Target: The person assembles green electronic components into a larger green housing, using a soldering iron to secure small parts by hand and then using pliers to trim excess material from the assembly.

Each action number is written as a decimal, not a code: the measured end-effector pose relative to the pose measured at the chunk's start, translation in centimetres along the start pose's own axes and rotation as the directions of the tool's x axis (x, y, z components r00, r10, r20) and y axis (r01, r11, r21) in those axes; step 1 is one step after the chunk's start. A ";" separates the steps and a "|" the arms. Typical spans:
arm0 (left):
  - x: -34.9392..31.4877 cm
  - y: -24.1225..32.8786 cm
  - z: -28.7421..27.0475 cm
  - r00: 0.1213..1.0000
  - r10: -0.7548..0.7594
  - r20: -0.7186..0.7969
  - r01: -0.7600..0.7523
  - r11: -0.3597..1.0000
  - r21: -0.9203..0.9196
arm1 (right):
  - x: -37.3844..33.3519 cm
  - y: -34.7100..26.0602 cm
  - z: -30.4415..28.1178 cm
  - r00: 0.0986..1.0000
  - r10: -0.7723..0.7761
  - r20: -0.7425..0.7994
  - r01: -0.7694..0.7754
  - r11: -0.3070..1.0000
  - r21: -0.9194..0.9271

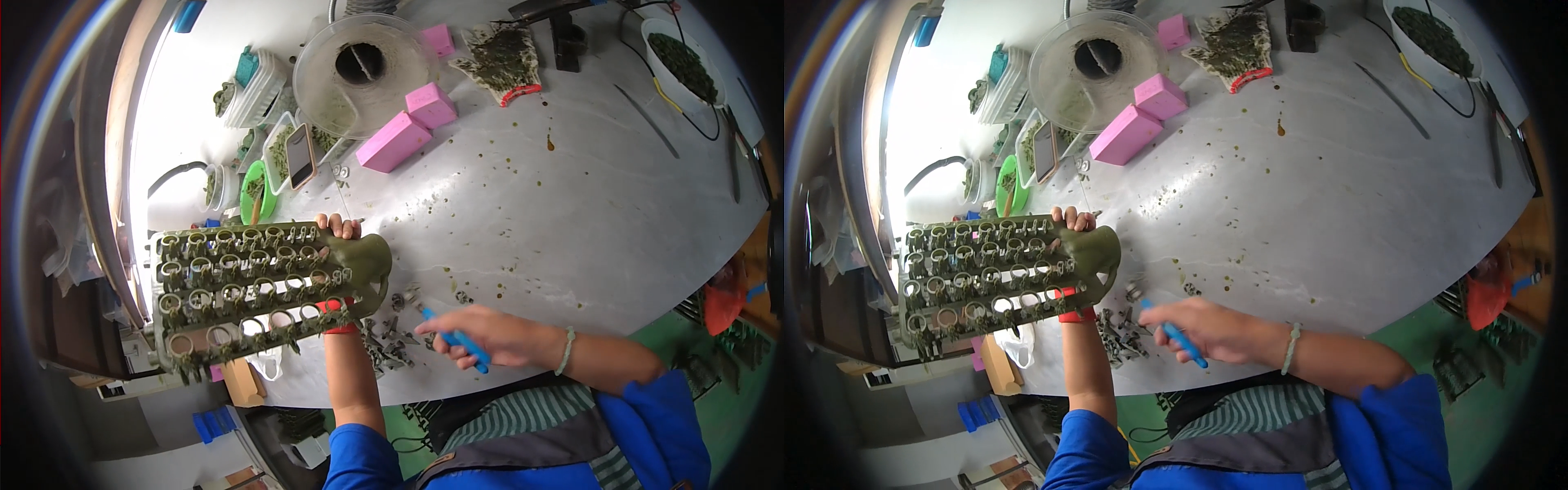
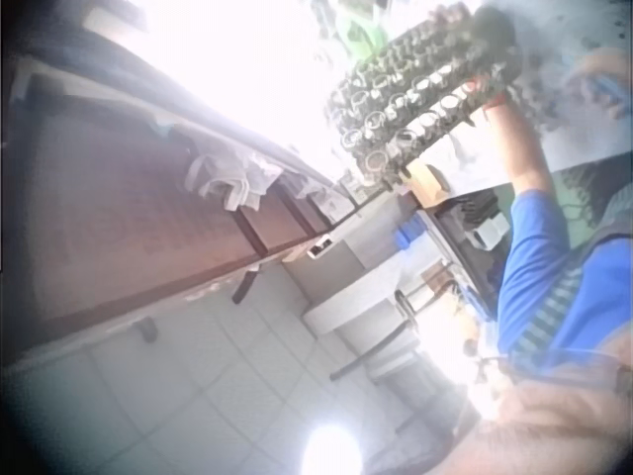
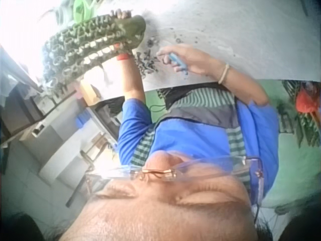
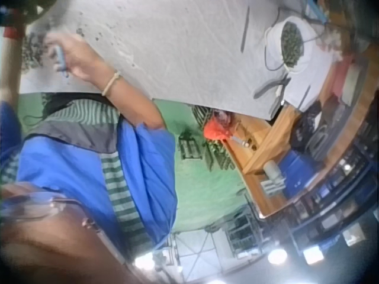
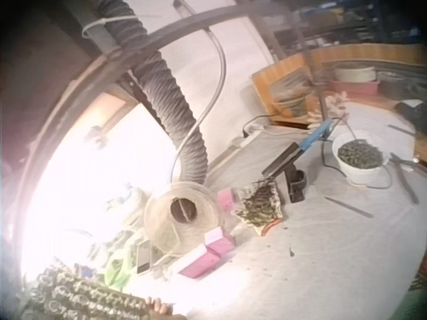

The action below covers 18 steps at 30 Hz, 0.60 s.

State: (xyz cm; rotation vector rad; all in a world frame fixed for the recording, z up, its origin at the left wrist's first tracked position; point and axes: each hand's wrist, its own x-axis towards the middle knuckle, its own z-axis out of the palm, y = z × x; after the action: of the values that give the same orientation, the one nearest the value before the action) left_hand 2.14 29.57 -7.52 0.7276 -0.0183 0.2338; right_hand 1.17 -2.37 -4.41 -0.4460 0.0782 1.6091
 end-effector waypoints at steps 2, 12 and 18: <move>-0.2 0.5 -0.1 0.999 0.027 -0.024 -0.027 1.000 -0.004 | 0.7 0.4 -1.8 0.997 0.048 0.053 -0.058 0.977 0.205; -1.0 1.1 1.1 0.990 0.043 -0.135 -0.047 0.998 -0.030 | -1.7 -1.0 1.8 0.994 0.112 -0.010 -0.107 0.965 0.241; -1.4 0.9 2.1 0.993 -0.002 -0.116 -0.003 0.999 -0.044 | -2.0 0.2 2.5 0.936 -0.346 0.065 0.266 0.573 -0.775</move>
State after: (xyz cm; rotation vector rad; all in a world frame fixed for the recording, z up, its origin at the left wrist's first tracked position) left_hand 0.74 28.56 -5.46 0.6694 0.0869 0.2749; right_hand 0.41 -3.50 -1.52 -1.1496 -0.6370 1.1951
